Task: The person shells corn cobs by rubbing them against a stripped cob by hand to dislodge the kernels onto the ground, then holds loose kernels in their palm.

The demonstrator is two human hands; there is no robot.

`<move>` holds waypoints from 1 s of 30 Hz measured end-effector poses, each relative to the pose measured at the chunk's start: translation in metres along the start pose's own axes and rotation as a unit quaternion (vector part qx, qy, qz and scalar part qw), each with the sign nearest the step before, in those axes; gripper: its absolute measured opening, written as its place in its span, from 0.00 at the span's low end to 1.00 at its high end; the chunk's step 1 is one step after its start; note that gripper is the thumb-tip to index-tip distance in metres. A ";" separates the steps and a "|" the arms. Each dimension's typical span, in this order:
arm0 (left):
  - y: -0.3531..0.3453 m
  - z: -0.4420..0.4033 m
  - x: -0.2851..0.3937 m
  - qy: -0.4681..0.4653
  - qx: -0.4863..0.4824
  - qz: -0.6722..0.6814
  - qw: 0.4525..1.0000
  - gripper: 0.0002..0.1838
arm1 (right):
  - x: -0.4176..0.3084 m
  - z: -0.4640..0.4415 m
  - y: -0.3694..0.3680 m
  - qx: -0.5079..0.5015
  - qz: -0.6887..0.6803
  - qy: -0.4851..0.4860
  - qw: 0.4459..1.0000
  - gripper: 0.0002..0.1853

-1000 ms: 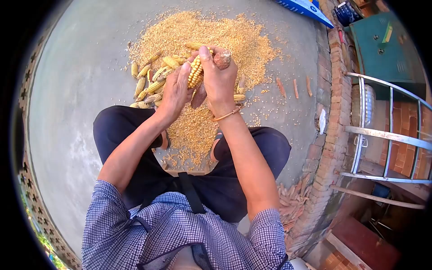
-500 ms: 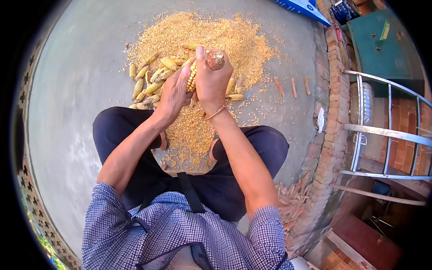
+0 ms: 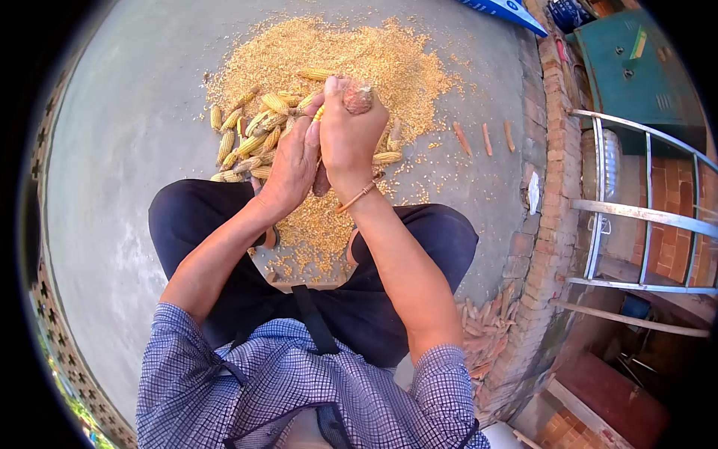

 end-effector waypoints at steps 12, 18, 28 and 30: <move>0.015 0.000 -0.003 0.205 -0.118 0.384 0.893 0.23 | 0.003 -0.009 0.002 -0.106 -0.015 -0.051 0.993 0.10; 0.019 -0.009 -0.010 -0.012 0.034 0.085 0.996 0.26 | -0.004 0.008 -0.013 -0.142 -0.079 -0.050 0.985 0.12; 0.000 -0.001 -0.017 -0.021 0.008 0.087 0.996 0.22 | 0.021 0.008 -0.009 0.030 0.094 0.128 0.987 0.11; 0.003 0.004 -0.004 0.056 0.000 0.095 0.994 0.23 | 0.021 0.007 -0.009 0.033 0.095 0.150 0.984 0.10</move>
Point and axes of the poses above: each hand's wrist, its own z-axis away from the middle knuckle, its own y-axis out of the back of the hand, x = y × z, the point moved 2 cm from there along -z, towards the middle knuckle, and after that the axes turned 5 degrees about y, right-handed, at the moved point
